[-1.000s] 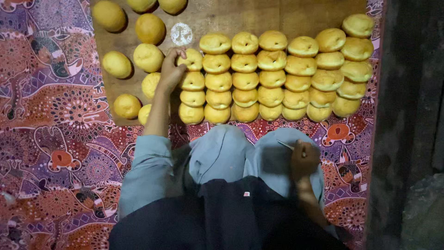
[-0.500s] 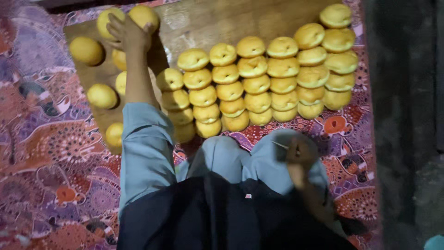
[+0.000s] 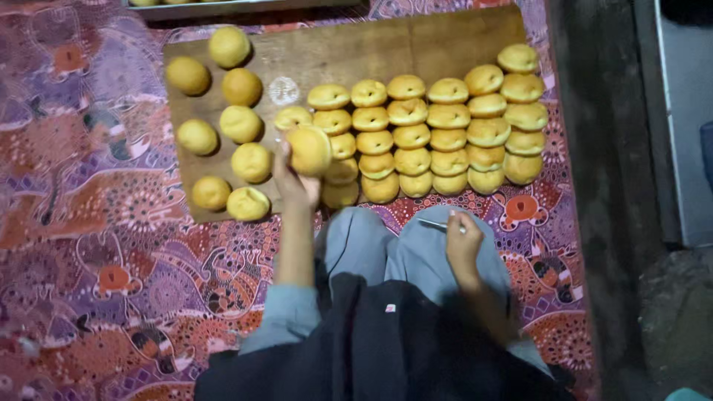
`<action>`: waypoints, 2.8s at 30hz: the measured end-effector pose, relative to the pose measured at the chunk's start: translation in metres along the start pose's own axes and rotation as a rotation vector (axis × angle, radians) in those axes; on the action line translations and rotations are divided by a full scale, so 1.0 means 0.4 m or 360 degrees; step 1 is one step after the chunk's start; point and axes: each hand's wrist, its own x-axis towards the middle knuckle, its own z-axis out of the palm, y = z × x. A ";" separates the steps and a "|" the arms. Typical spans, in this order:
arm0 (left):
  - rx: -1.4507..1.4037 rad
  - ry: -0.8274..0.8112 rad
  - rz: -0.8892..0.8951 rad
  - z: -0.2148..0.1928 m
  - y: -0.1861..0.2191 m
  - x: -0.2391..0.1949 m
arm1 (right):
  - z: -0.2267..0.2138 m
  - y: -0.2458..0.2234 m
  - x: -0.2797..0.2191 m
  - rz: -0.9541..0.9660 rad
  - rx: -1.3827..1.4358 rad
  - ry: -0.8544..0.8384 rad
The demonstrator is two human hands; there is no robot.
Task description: The person sits on a patterned floor mat and uses a small metal tool to poke a hole into the center of each round bun. They pick up buns from a wooden board, poke them, and place them back in rows.
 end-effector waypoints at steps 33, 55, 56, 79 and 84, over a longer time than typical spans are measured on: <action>0.0657 -0.0156 -0.0136 0.076 -0.157 -0.704 | -0.090 -0.288 -0.253 -0.1133 0.0134 -0.0209; 0.1833 -0.0448 0.0446 -0.028 -0.135 -0.495 | 0.127 -0.260 -0.115 -0.1118 -0.0154 -0.0290; 0.2264 -0.0624 0.0667 -0.015 -0.104 -0.467 | 0.132 -0.272 -0.091 -0.1062 -0.0231 -0.0343; 0.2638 -0.0739 0.0974 -0.079 0.133 0.514 | 0.024 -0.081 0.014 -0.0071 0.0044 -0.0172; 0.1912 0.0155 0.1175 -0.205 0.232 0.252 | 0.034 -0.115 -0.009 -0.0042 0.0115 -0.0265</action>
